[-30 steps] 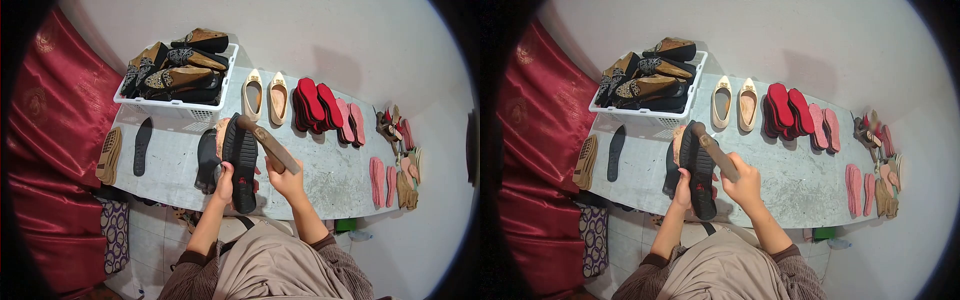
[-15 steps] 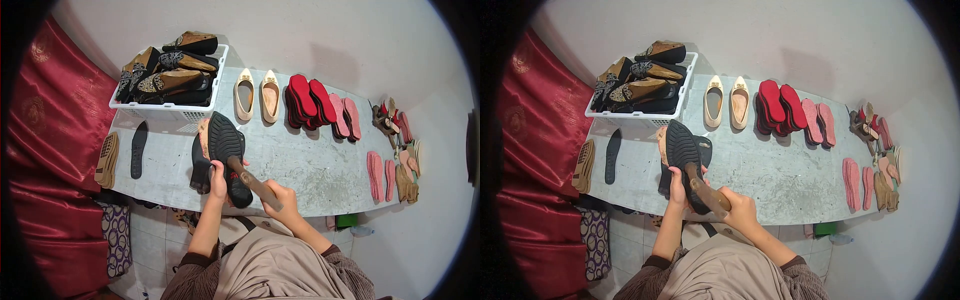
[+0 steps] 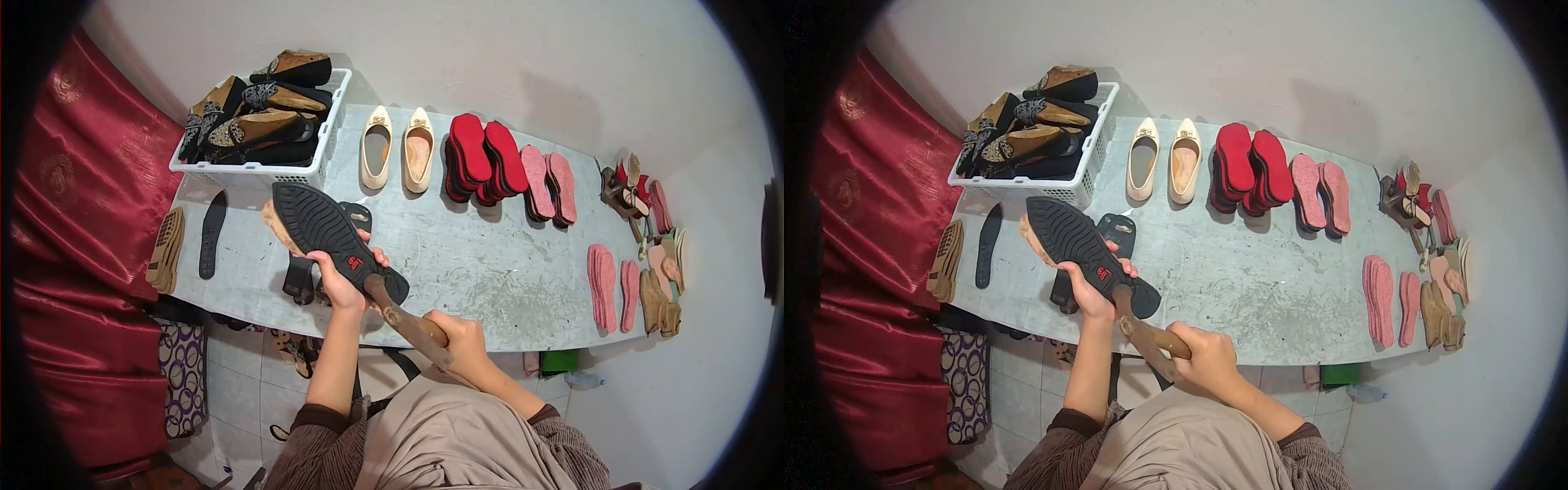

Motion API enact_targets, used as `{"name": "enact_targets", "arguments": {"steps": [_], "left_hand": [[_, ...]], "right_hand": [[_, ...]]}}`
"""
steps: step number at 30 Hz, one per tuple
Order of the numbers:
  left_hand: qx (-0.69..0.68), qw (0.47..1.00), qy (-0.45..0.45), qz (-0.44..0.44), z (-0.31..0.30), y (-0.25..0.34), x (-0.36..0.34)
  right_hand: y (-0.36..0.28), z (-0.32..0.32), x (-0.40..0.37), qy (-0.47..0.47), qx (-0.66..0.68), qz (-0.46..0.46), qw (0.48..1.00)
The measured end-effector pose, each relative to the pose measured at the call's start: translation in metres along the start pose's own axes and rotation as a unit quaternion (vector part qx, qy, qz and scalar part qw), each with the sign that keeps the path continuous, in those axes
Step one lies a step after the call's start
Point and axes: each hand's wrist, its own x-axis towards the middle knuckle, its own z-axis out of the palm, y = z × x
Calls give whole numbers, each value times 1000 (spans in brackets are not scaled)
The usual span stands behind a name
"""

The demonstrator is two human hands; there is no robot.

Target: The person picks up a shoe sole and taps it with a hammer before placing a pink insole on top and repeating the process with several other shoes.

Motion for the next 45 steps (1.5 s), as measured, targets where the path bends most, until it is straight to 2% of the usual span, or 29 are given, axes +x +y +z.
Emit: {"name": "enact_targets", "arguments": {"steps": [1,3,7,9,13,15,18,22,24,25,28,29,31,32,33,35,37,39,41,43,45], "left_hand": [[0,1000,-2,2,2,-4,0],[-90,995,-29,15,2,-12,-4],[-46,997,-42,49,2,-26,-6],[-97,993,-46,41,4,-28,-6],[-113,992,-21,48,11,-30,-5],[-93,993,-18,70,11,-32,-1],[-122,990,-9,68,12,-27,1],[-96,993,-9,69,23,-31,2],[-109,993,-29,37,23,-34,4],[-109,993,-29,37,24,-35,2],[-54,997,-20,-51,39,-43,-3],[-55,997,-28,-50,37,-47,-2],[26,996,-51,-67,33,-54,2],[-8,998,1,-55,32,-60,4],[-10,998,3,-57,30,-62,3],[40,985,-119,-117,22,-66,-2],[44,986,-107,-120,16,-78,-5],[147,980,-70,-118,14,-89,-4],[142,981,-83,-100,15,-94,-10],[160,984,-10,-74,1,-112,-5],[126,985,-33,-109,-5,-110,-3]], "right_hand": [[7,-1,-4,1,0,-2,1000],[21,-2,-12,29,46,-32,998],[26,-18,-20,13,30,-1,999],[35,-22,-26,30,66,-23,997],[44,-30,-34,2,78,-2,997],[43,-41,-31,-25,-4,-21,999],[56,-40,-41,-2,65,4,998],[62,-44,-35,7,19,15,1000],[70,-42,-35,44,56,-18,997],[70,-41,-34,44,56,-18,997],[66,-42,-23,70,87,9,994],[66,-42,-19,77,57,-3,995],[69,-38,-14,86,25,-16,996],[73,-33,-17,92,54,-18,994],[75,-30,-17,97,84,-18,992],[75,-28,-11,97,78,-3,992],[70,-32,1,112,39,-20,993],[73,-29,9,125,19,-45,991],[71,-29,18,137,-2,-67,988],[63,-33,34,151,4,-62,987],[55,-36,43,142,37,-63,987]]}}
